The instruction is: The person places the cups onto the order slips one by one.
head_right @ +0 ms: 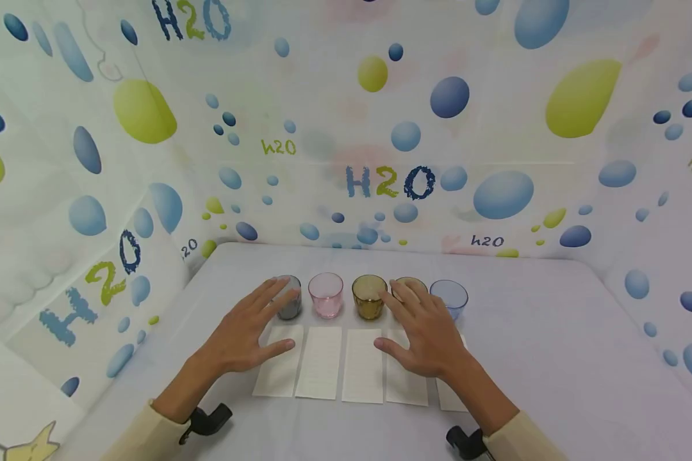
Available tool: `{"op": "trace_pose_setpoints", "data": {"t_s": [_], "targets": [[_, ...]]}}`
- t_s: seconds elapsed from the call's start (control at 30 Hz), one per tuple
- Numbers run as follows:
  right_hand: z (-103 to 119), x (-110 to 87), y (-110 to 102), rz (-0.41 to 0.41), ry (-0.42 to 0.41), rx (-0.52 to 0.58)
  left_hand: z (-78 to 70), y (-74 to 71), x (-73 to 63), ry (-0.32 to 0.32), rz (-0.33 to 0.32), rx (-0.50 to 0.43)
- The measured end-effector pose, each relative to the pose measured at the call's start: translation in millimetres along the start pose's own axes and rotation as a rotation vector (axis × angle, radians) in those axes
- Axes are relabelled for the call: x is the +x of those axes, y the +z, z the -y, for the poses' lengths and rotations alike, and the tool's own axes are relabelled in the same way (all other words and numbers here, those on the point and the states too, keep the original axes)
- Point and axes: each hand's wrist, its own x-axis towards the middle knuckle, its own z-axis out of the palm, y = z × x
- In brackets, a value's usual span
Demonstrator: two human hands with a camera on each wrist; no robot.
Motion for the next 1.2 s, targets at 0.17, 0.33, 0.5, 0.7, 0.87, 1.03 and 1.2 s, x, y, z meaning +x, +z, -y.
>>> {"op": "trace_pose_setpoints", "data": {"t_s": [0.17, 0.33, 0.5, 0.7, 0.87, 1.03, 1.2], "targets": [[4, 10.2, 2, 0.008, 0.005, 0.017, 6.7, 4.2, 3.1, -0.035, -0.01, -0.036], [10, 23.5, 5, 0.019, 0.013, 0.032, 11.4, 6.7, 9.5, -0.07, 0.004, -0.074], [17, 35.8, 9, 0.038, 0.027, 0.056, 16.0, 7.1, 16.4, -0.098, 0.002, -0.113], [27, 47.6, 15, 0.067, -0.005, 0.061, 23.5, 8.1, 18.8, -0.155, 0.02, -0.188], [35, 59.4, 20, 0.097, -0.044, 0.029, 30.2, 13.0, 19.2, -0.215, 0.027, -0.228], [42, 70.3, 24, 0.116, -0.061, 0.035, 33.3, 16.7, 18.6, -0.267, 0.037, -0.281], [44, 76.2, 29, 0.131, -0.055, 0.038, 34.6, 19.5, 18.7, -0.289, 0.03, -0.318]]}}
